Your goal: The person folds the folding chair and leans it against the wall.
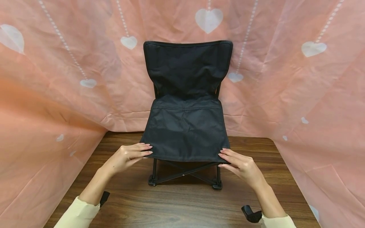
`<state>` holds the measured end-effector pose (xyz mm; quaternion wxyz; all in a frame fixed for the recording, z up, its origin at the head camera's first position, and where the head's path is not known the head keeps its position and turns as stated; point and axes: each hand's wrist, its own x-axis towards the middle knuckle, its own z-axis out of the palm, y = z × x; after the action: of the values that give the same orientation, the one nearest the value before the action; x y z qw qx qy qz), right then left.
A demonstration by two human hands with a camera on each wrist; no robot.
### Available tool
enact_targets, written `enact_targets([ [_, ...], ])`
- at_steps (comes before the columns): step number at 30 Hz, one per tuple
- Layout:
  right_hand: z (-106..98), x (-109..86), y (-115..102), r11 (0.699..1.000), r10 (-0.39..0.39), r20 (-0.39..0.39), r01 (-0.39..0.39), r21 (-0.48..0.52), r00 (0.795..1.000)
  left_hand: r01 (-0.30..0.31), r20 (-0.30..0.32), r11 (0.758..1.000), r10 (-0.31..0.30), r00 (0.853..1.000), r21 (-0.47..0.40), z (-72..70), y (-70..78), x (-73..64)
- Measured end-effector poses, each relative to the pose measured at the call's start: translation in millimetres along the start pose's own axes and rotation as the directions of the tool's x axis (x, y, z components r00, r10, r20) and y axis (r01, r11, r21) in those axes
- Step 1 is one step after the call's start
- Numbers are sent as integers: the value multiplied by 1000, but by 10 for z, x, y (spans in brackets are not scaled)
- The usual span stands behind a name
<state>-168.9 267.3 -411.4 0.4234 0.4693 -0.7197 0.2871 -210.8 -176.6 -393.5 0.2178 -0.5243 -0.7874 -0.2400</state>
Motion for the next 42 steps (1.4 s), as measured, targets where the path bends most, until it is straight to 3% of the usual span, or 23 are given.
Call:
enact_targets([
  [10, 11, 60, -29, 1000, -18, -14, 18, -10, 1000, -1, -2, 1000, 1, 1000, 6, -14, 35, 11],
  [18, -11, 114, -39, 999, -46, -23, 46, -17, 999, -12, -30, 999, 13, 999, 46, -16, 88, 82],
  [31, -45, 234, -108, 994, -93, -70, 89, -56, 993, 31, -26, 997, -30, 999, 71, -42, 241, 187],
  [42, -65, 329, -165, 990, -117, -94, 108, -94, 989, 13, -45, 996, -9, 999, 91, -79, 349, 298],
])
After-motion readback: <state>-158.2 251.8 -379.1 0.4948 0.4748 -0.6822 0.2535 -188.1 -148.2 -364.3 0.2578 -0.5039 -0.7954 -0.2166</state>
